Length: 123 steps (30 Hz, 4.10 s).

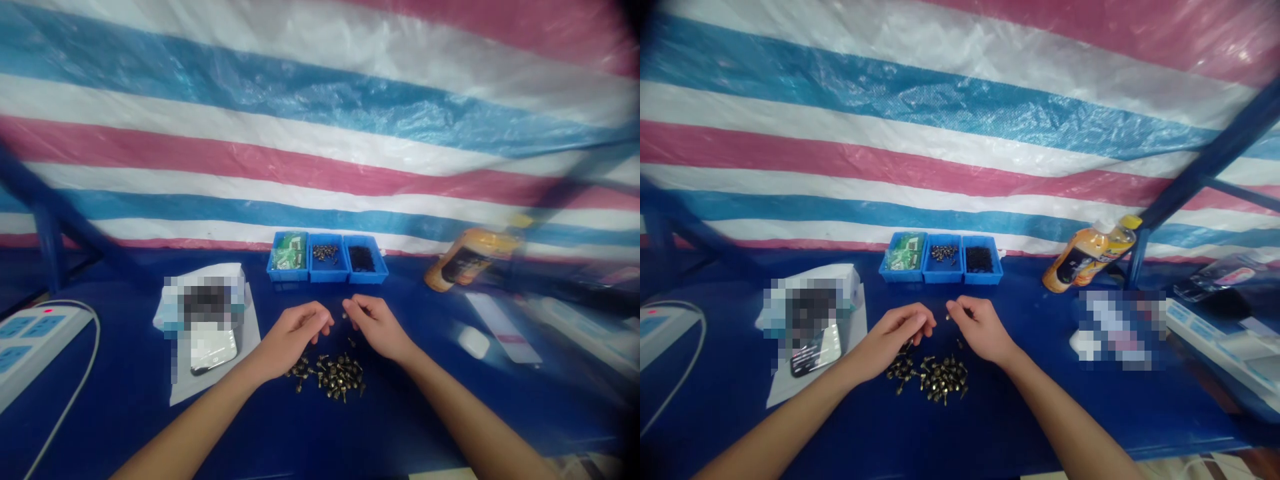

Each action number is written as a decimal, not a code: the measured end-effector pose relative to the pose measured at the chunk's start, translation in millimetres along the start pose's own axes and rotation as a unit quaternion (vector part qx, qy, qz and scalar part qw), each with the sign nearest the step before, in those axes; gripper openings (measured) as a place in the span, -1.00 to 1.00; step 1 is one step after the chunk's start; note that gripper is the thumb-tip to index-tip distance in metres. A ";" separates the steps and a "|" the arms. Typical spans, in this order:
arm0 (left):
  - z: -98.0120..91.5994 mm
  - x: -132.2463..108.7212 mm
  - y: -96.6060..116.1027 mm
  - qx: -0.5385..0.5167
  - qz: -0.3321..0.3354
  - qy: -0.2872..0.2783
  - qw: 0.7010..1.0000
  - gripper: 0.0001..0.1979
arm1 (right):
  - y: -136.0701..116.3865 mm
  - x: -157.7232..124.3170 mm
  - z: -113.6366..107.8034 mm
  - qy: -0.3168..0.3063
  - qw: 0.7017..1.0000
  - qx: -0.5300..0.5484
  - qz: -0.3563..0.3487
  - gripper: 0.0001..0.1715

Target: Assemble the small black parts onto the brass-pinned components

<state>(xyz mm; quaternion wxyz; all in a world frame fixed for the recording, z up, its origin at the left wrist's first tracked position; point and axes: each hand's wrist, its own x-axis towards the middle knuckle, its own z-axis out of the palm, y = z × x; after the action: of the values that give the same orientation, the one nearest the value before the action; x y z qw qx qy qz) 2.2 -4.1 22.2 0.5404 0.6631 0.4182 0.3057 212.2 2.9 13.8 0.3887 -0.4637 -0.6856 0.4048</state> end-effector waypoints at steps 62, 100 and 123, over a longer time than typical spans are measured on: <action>3.6 -2.4 5.5 0.193 0.095 0.074 0.974 -0.91 | -1.9 -2.8 0.7 -0.089 0.985 0.142 0.029 -0.74; 4.6 -3.2 0.4 0.157 0.131 0.081 0.976 -0.88 | 2.2 -1.0 2.9 -0.050 0.988 0.140 0.040 -0.40; 4.9 -2.9 1.4 0.176 0.128 0.092 0.972 -0.87 | -3.7 -10.9 -31.5 -0.361 0.919 -0.123 0.098 -0.55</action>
<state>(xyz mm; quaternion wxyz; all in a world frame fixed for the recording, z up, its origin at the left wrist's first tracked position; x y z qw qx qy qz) 5.4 -9.0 22.6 0.3309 0.7646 0.4252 0.3538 242.6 -2.3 27.2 0.0135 -0.3954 -0.7747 0.4933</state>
